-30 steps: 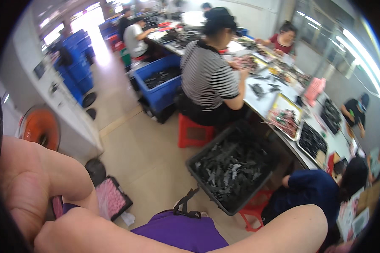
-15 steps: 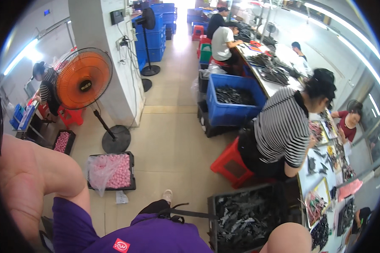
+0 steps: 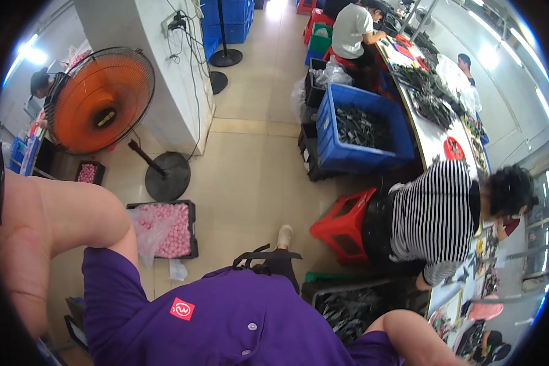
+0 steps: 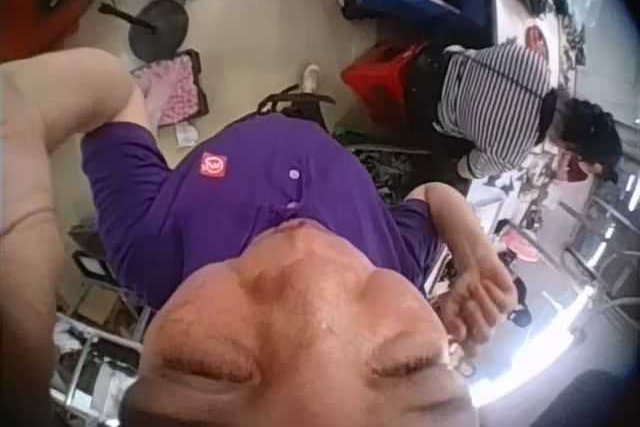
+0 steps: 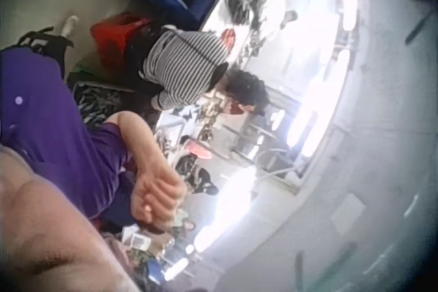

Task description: Assemble small electronic components into plastic housings using a manual tool and testing with a power supply.

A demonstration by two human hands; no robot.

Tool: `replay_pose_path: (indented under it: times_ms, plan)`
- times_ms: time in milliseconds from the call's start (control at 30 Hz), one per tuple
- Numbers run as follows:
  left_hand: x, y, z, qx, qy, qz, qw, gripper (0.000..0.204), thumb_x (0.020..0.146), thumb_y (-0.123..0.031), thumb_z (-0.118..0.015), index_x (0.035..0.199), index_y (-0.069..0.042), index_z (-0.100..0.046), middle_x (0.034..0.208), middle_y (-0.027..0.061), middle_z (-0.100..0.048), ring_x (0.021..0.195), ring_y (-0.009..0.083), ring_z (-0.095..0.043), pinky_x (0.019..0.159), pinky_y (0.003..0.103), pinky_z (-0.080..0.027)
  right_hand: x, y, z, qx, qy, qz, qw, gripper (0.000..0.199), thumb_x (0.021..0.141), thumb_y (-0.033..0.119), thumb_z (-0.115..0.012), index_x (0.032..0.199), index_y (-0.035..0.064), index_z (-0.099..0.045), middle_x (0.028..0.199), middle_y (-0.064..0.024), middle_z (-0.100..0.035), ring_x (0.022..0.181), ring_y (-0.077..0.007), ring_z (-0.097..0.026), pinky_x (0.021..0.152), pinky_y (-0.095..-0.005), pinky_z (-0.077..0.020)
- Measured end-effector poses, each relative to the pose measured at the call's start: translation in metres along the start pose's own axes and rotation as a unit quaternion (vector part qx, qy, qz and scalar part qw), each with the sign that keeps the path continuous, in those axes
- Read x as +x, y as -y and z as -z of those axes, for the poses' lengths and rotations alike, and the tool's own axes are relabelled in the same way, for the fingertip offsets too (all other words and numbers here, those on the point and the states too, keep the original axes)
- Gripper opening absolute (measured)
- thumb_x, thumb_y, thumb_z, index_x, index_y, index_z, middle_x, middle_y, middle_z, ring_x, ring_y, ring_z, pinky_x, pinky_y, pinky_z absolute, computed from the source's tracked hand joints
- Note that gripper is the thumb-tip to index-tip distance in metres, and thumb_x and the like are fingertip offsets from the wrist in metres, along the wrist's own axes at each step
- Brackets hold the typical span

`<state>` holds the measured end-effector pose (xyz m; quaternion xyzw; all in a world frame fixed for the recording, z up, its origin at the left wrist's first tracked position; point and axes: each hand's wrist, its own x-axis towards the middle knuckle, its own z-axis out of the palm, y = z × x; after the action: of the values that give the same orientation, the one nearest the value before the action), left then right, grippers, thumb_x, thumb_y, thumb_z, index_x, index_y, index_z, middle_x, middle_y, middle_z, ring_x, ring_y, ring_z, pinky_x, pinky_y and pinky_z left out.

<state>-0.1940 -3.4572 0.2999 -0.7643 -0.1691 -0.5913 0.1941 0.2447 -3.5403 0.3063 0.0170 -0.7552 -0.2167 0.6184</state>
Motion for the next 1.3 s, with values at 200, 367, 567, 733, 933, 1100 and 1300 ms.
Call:
replay_pose_path:
  times_ms: [200,367,567,733,933,1100,1300]
  plan:
    - [0.016,0.119,-0.14,-0.071,-0.032,-0.059,0.995,0.05,0.078,-0.022,-0.057,0.118,0.003,-0.041,0.121,0.0204,-0.044,0.111,0.0309,-0.043,0.095,0.044,-0.034,-0.137,-0.12,0.022,-0.134,0.023,-0.231,0.963,0.025,0.082,0.028,-0.049,0.08,0.0036,-0.043,0.053,-0.0026,-0.037,0.043,-0.011,-0.038,0.04,-0.0238,-0.0255]
    - [0.01,0.247,-0.33,-0.153,-0.026,0.033,0.987,0.052,0.077,-0.013,-0.06,0.12,0.003,-0.036,0.11,0.0185,-0.046,0.102,0.0288,-0.043,0.09,0.045,-0.035,-0.185,-0.233,-0.025,-0.277,-0.133,-0.486,0.818,0.017,0.07,0.017,-0.063,0.07,0.006,-0.05,0.058,-0.0041,-0.048,0.049,-0.0159,-0.049,0.041,-0.0246,-0.0362]
    - [-0.09,0.285,-0.519,-0.437,0.343,0.433,0.71,0.029,0.076,0.001,-0.057,0.105,-0.002,-0.053,0.091,0.0033,-0.053,0.082,0.0099,-0.05,0.075,0.023,-0.042,-0.21,-0.367,-0.037,-0.279,0.202,-0.356,0.869,0.025,0.077,0.011,-0.06,0.058,0.0067,-0.044,0.052,-0.0045,-0.041,0.039,-0.018,-0.041,0.035,-0.0292,-0.0296]
    - [-0.125,0.273,-0.584,-0.549,0.531,0.221,0.607,0.023,0.069,0.002,-0.062,0.091,-0.002,-0.058,0.081,0.006,-0.056,0.075,0.0137,-0.055,0.07,0.025,-0.045,-0.21,-0.313,-0.062,-0.466,0.246,-0.442,0.726,0.014,0.074,0.015,-0.062,0.069,0.0079,-0.051,0.063,-0.0034,-0.054,0.049,-0.0193,-0.054,0.042,-0.0269,-0.0431]
    - [-0.143,0.249,-0.585,-0.632,0.639,-0.022,0.438,0.023,0.07,-0.003,-0.064,0.093,-0.001,-0.058,0.087,0.0075,-0.06,0.077,0.0153,-0.058,0.072,0.026,-0.046,-0.17,-0.182,0.004,-0.729,0.149,-0.62,0.248,0.049,0.079,0.004,-0.045,0.126,0.0117,-0.035,0.075,-0.0112,-0.062,0.068,-0.0291,-0.06,0.063,-0.0361,-0.0478]
    - [-0.13,0.199,-0.573,-0.664,0.64,-0.133,0.363,0.023,0.072,-0.007,-0.064,0.094,-0.002,-0.059,0.085,0.0081,-0.059,0.077,0.0159,-0.059,0.069,0.026,-0.046,-0.125,-0.06,0.063,-0.718,0.086,-0.687,-0.079,0.068,0.075,0.007,-0.045,0.136,0.0138,-0.016,0.109,-0.023,-0.053,0.099,-0.0347,-0.054,0.082,-0.0418,-0.0435]
    - [-0.081,0.101,-0.546,-0.689,0.643,-0.18,0.283,0.022,0.075,-0.008,-0.063,0.096,-0.002,-0.058,0.088,0.0097,-0.059,0.078,0.0177,-0.059,0.069,0.027,-0.047,-0.127,0.01,0.14,-0.698,0.03,-0.706,-0.116,0.065,0.076,0.007,-0.049,0.135,0.0124,-0.022,0.115,-0.0193,-0.052,0.105,-0.0306,-0.052,0.087,-0.0396,-0.0424]
